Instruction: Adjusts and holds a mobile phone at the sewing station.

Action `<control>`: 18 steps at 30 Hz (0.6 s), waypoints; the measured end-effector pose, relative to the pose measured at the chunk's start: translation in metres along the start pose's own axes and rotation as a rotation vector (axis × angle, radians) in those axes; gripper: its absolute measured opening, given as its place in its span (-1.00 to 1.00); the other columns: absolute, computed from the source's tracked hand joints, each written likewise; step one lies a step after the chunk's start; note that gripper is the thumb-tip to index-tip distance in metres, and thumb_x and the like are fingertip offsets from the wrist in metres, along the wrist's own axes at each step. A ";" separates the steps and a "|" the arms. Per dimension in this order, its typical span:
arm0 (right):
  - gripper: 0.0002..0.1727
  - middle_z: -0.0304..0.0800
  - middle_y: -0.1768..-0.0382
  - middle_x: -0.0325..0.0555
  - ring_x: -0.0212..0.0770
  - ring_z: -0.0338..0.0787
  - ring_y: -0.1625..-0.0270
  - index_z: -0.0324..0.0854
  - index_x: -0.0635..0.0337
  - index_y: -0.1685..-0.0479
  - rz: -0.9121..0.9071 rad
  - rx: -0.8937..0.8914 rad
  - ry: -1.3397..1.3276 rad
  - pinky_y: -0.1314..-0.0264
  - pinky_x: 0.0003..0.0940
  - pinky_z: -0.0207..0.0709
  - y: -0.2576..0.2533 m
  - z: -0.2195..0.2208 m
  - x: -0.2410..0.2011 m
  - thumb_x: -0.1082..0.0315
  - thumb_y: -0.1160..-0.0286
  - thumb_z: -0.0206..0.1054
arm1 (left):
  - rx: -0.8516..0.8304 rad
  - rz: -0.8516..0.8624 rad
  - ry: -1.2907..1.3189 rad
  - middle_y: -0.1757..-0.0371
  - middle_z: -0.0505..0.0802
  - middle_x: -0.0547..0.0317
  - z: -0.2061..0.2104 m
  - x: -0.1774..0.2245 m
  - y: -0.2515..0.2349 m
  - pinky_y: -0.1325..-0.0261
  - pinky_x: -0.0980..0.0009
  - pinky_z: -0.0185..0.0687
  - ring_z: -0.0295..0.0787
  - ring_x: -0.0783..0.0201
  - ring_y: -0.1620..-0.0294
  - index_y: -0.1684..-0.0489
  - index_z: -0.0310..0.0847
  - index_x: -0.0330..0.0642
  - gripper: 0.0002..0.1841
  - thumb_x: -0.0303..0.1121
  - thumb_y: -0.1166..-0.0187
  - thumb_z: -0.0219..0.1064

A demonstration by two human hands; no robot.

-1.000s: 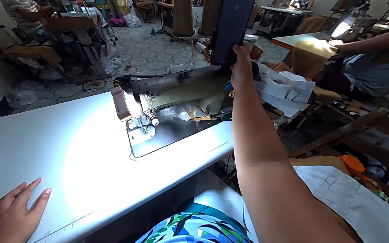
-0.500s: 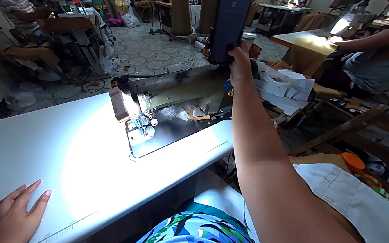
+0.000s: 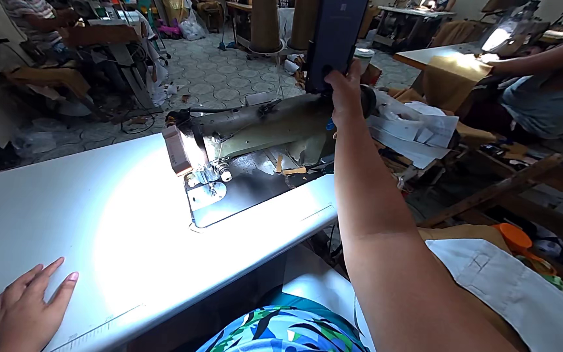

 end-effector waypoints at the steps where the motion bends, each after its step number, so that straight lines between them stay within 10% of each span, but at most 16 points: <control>1: -0.26 0.60 -0.35 0.05 -0.25 0.69 -0.32 0.23 0.22 -0.58 0.002 0.013 0.008 -0.32 -0.28 0.64 0.000 0.001 -0.001 0.32 -0.31 0.36 | -0.004 -0.002 -0.001 -0.69 0.43 -0.39 0.000 0.000 0.000 -0.64 -0.46 -0.11 0.20 -0.46 -0.73 -0.61 0.53 -0.16 -0.44 -0.05 -0.70 0.21; 5: -0.12 0.59 -0.39 0.09 -0.23 0.69 -0.37 0.21 0.21 -0.61 0.015 0.061 0.045 -0.41 -0.26 0.63 -0.002 0.002 0.000 0.03 -0.38 0.58 | -0.005 -0.008 0.005 -0.70 0.42 -0.39 0.000 0.000 0.000 -0.64 -0.45 -0.12 0.18 -0.46 -0.74 -0.62 0.52 -0.17 -0.44 -0.07 -0.71 0.21; 11: -0.39 0.60 -0.34 0.00 -0.30 0.70 -0.32 0.25 0.20 -0.58 -0.001 0.016 -0.017 -0.37 -0.29 0.63 -0.002 -0.002 -0.002 -0.05 -0.77 0.09 | 0.006 -0.002 -0.003 -0.68 0.45 -0.40 0.000 0.000 0.000 -0.62 -0.47 -0.08 0.22 -0.47 -0.72 -0.60 0.55 -0.16 -0.44 -0.05 -0.69 0.22; 18: -0.44 0.60 -0.36 -0.01 -0.28 0.68 -0.35 0.26 0.17 -0.60 0.034 0.023 -0.026 -0.36 -0.26 0.62 -0.001 -0.004 -0.003 0.02 -0.79 0.03 | -0.010 -0.006 -0.005 -0.69 0.43 -0.41 -0.001 0.001 0.000 -0.64 -0.46 -0.09 0.18 -0.48 -0.73 -0.60 0.53 -0.19 -0.44 -0.07 -0.71 0.21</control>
Point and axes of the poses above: each hand's wrist, its own y-axis away from the middle knuckle, its own z-axis out of the palm, x = y × z, the point moved 4 cm from there along -y, towards the middle knuckle
